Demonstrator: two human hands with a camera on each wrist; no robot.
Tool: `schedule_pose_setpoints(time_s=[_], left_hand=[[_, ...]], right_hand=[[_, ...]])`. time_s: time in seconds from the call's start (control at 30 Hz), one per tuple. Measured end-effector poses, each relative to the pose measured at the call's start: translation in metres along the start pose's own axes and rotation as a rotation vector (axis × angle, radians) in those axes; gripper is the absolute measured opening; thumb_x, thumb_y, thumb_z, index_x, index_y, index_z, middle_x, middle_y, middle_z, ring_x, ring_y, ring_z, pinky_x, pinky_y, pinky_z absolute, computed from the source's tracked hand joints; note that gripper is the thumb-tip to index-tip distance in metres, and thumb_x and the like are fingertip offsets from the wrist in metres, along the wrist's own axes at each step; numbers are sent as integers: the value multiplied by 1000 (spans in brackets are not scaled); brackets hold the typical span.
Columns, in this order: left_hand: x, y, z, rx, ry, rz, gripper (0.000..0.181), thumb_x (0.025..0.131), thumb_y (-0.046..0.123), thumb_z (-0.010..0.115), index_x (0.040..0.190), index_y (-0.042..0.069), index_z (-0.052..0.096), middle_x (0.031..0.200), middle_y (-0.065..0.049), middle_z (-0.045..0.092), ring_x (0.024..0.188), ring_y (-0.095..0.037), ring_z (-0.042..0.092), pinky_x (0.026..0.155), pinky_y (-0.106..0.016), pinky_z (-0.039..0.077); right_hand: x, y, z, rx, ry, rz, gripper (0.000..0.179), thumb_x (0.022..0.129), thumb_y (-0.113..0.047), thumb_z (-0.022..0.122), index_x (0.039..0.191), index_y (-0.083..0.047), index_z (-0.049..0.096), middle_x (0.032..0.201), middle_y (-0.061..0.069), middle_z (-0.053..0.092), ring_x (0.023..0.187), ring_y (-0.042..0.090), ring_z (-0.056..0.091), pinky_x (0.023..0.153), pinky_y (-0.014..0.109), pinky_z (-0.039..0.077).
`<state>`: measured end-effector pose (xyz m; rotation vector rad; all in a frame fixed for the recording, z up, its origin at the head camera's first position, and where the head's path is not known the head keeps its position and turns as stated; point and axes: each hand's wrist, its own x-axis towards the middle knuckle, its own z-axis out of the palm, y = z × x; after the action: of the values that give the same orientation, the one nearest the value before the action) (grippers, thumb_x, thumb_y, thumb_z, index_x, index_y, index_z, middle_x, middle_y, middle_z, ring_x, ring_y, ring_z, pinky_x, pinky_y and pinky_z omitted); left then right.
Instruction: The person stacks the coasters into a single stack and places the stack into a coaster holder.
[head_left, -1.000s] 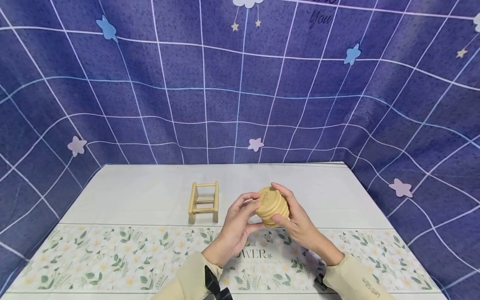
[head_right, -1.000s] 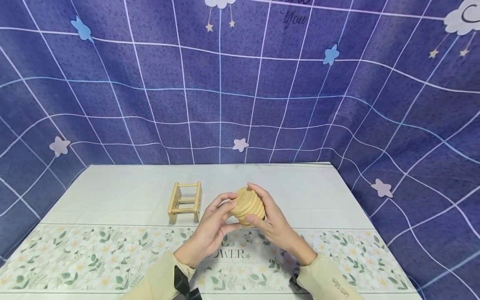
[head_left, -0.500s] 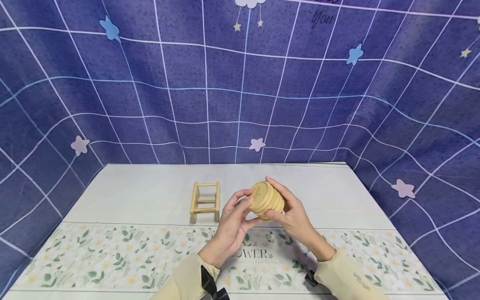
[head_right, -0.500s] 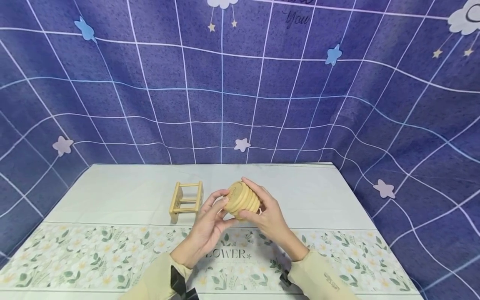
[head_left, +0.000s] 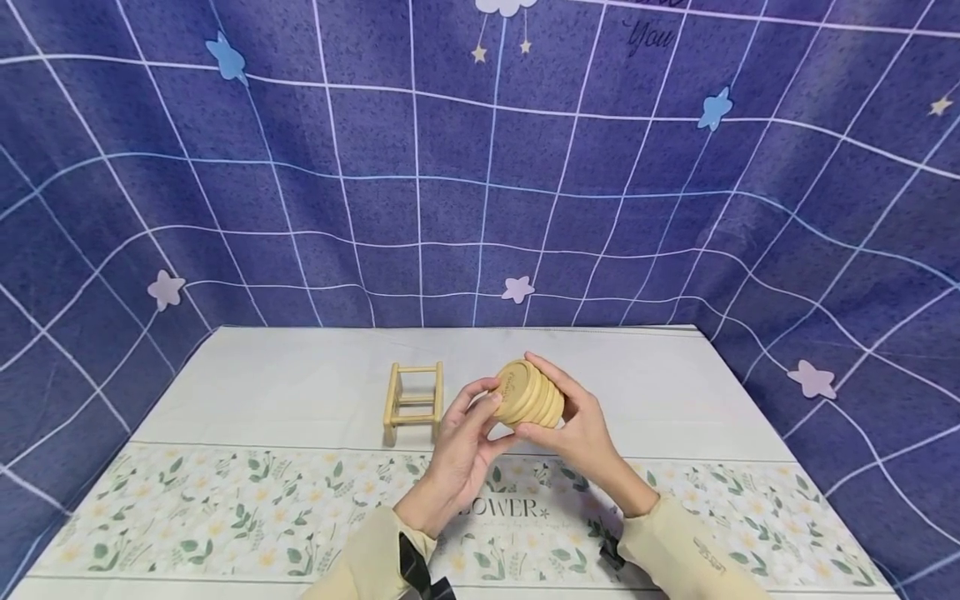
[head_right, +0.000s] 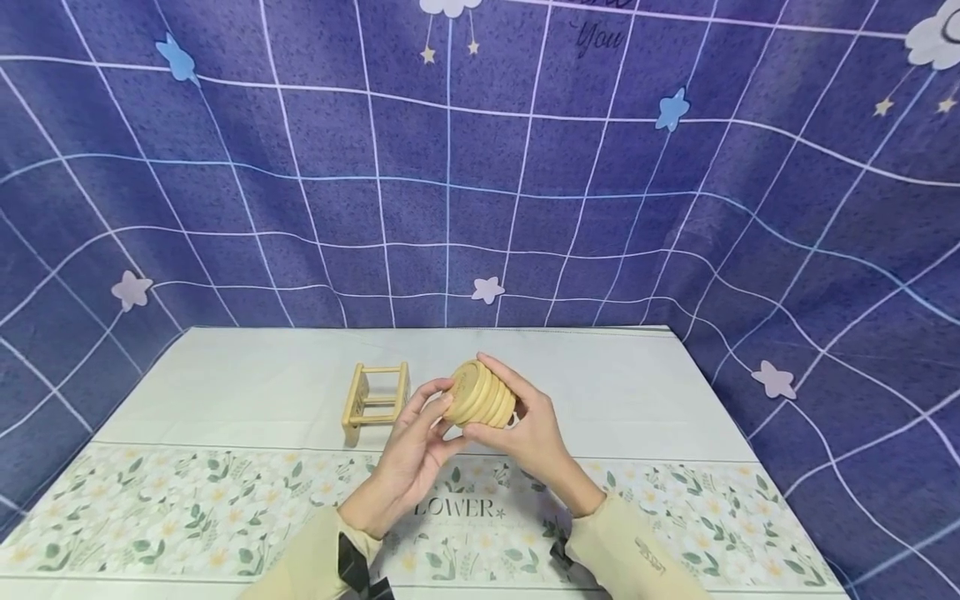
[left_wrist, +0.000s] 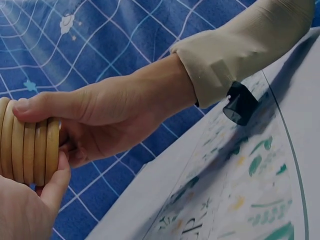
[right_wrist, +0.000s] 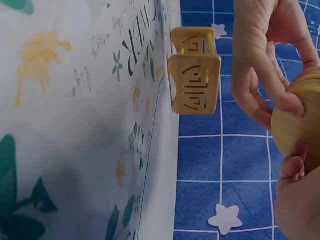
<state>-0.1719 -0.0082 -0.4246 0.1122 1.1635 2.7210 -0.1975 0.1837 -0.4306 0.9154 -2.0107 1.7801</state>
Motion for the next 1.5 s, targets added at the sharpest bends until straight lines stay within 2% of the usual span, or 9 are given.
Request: schedule_pose_setpoints(time_s=[0.13,0.33,0.53,0.67,0.87,1.03,1.13,1.3,1.5], left_hand=[[0,1,-4,23,2,-7,17,112,8,62,121,20,70,129,-3,67,115,-17,70,97,-47,66],[0,5,-11,48,-30,-15,17,111,7,61,123,18,67,135,-8,62,126,-22,68,104,-59,62],[0,11,-15,111,-59,-5,18,110,7,65,127,13,65,129,-12,59,121,-23,71,101,-59,63],[2,14,-18,171,-72,24,20,110,5,65,129,9,65,124,-11,61,115,-22,71,98,-58,64],[7,20,-23,407,-50,155,29,108,6,69,137,0,67,131,-14,62,109,-21,74,97,-46,66],[8,25,-27,601,-28,281,31,109,10,72,138,1,72,140,-19,66,109,-22,79,96,-36,66],[7,26,-30,652,-28,334,29,109,9,71,136,0,74,141,-18,68,108,-18,79,95,-32,66],[7,30,-36,737,-26,386,25,108,7,72,132,-1,76,142,-15,71,108,-13,79,96,-27,64],[10,37,-46,829,-32,434,24,107,6,73,129,0,78,139,-14,75,120,-18,75,101,-24,60]], right_hand=[[1,4,1,8,-4,-6,84,89,-15,97,162,-3,56,151,20,66,128,16,69,102,25,59],[4,5,1,28,-33,11,81,91,-19,95,161,-2,56,148,22,68,124,16,70,98,27,61],[7,8,1,62,-57,19,79,93,-22,94,160,-1,57,144,17,70,117,16,72,93,28,62],[9,9,2,70,-58,39,79,92,-21,95,159,-2,58,143,16,70,116,17,72,92,29,62],[14,7,5,71,-59,66,78,91,-19,96,159,-5,60,144,21,69,113,17,72,88,28,64],[20,7,9,81,-67,76,78,90,-16,95,159,-5,60,143,23,69,107,17,72,85,28,64],[24,7,11,78,-80,87,78,89,-14,95,158,-4,60,141,23,70,102,16,72,82,29,65],[31,3,13,38,-105,130,79,86,-6,95,158,-5,61,142,21,71,100,17,73,81,30,65],[38,1,17,30,-134,176,81,84,4,92,158,-7,62,146,18,70,102,19,72,83,30,65]])
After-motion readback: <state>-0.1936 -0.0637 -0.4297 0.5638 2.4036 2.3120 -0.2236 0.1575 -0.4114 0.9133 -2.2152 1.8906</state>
